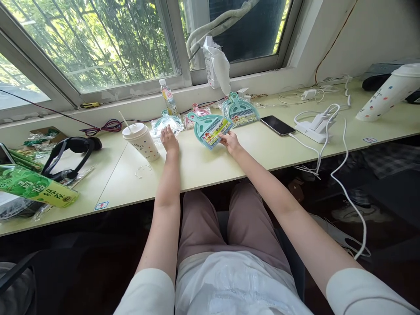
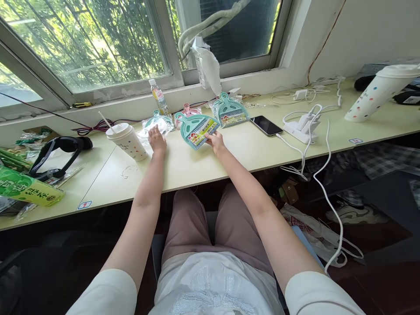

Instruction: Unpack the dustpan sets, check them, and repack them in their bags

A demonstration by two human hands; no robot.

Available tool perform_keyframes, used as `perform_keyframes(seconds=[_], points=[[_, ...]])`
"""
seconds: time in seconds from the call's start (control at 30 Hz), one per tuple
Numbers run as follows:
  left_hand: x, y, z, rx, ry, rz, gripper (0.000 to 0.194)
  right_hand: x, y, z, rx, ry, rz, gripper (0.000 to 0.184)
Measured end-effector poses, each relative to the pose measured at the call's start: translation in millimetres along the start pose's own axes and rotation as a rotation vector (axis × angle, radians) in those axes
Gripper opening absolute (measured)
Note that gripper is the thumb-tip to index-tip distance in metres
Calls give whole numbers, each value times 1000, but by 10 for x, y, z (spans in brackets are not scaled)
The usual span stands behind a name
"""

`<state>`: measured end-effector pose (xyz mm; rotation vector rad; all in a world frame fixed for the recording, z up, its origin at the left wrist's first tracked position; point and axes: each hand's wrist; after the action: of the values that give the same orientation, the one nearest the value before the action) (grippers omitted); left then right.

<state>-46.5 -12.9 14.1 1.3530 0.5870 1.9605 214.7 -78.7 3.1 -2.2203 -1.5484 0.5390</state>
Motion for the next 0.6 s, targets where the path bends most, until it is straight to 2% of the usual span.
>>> perform_keyframes(seconds=[0.13, 0.23, 0.3, 0.47, 0.6], points=[[55, -80, -56, 211, -80, -176, 59, -30, -21, -12, -24, -20, -8, 20], [81, -98, -4, 203, -120, -211, 49, -41, -26, -17, -26, -26, -6, 20], [82, -72, 40, 126, -152, -181, 43, -40, -20, -22, -20, -21, -4, 20], [72, 76, 126, -266, -254, -50, 37, -32, 12, -63, 31, 2, 48, 23], [65, 200, 133, -291, -307, -2, 39, -37, 37, -111, 57, 5, 95, 28]])
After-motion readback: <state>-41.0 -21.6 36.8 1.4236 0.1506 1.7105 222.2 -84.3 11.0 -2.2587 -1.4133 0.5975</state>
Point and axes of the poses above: each hand's wrist, its own x-axis towards the middle knuckle, its own y-axis out of the back of the hand, z = x × y, and after that the axes turned 9 degrees about z, right-handed
